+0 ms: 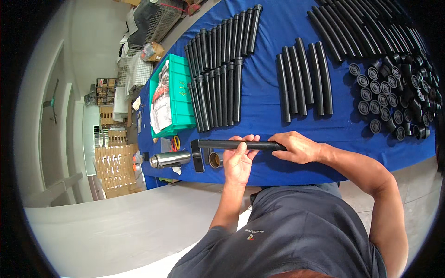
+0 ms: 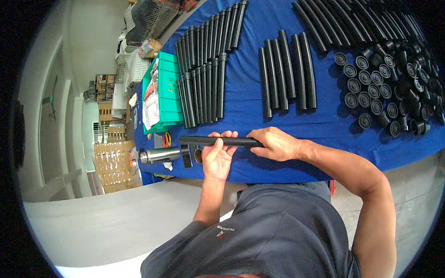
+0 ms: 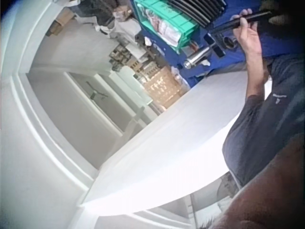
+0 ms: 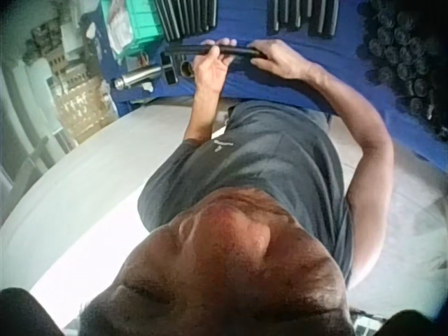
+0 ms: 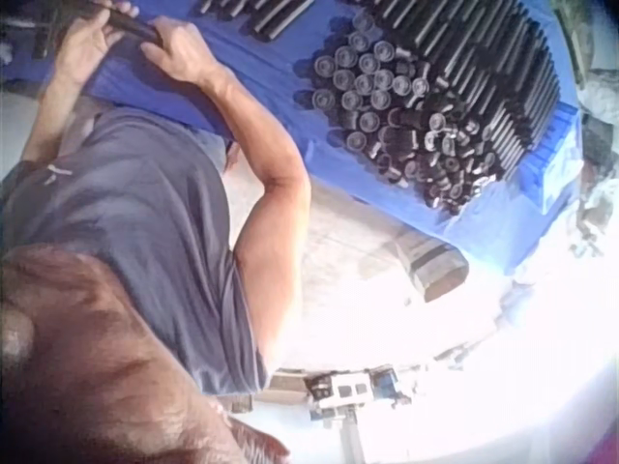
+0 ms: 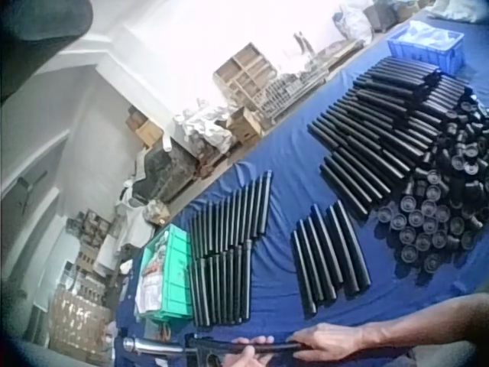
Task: Manually fitting black plastic caps onto black plastic tubes at an assembly station.
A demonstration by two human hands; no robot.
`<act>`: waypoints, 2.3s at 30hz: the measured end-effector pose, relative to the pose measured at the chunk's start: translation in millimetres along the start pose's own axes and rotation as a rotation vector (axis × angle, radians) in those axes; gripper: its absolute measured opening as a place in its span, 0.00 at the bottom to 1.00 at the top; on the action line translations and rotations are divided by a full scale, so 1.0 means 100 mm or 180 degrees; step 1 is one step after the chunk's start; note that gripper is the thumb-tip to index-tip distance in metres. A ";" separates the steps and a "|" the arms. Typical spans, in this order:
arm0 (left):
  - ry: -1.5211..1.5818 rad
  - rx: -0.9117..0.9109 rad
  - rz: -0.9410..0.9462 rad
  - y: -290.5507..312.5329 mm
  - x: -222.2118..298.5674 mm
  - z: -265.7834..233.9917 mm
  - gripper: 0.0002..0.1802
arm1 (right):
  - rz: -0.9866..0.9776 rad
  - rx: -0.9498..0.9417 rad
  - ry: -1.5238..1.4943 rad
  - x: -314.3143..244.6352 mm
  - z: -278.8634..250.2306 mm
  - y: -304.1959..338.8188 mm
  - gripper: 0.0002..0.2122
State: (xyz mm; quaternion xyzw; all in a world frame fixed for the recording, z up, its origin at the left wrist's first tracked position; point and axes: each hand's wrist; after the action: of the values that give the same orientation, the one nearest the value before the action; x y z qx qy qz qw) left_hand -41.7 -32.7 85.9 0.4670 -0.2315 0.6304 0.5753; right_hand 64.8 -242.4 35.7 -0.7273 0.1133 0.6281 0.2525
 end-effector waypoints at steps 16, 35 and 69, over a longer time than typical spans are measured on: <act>0.0046 0.0035 -0.0092 0.02 -0.05 -0.06 0.09 | 0.1332 -0.0260 -0.1104 -0.08 -0.05 -0.05 0.17; 0.0026 0.0261 0.0061 0.01 -0.11 -0.02 0.10 | 0.0430 0.0244 -0.0214 -0.20 -0.05 -0.01 0.15; 0.0059 0.0056 -0.0021 -0.01 -0.02 -0.07 0.10 | 0.0998 -0.0061 -0.1607 0.07 -0.03 -0.05 0.18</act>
State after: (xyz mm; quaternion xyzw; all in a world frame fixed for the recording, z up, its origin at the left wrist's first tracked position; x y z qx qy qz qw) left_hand -43.6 -27.9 80.6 0.4670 -0.2191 0.6347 0.5754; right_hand 71.2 -239.0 29.8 -0.5241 0.1520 0.8215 0.1656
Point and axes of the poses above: each hand's wrist, its own y-axis away from the middle knuckle, its own z-axis out of the palm, x = y × z, and after that the axes turned 4 degrees about -y, right-handed
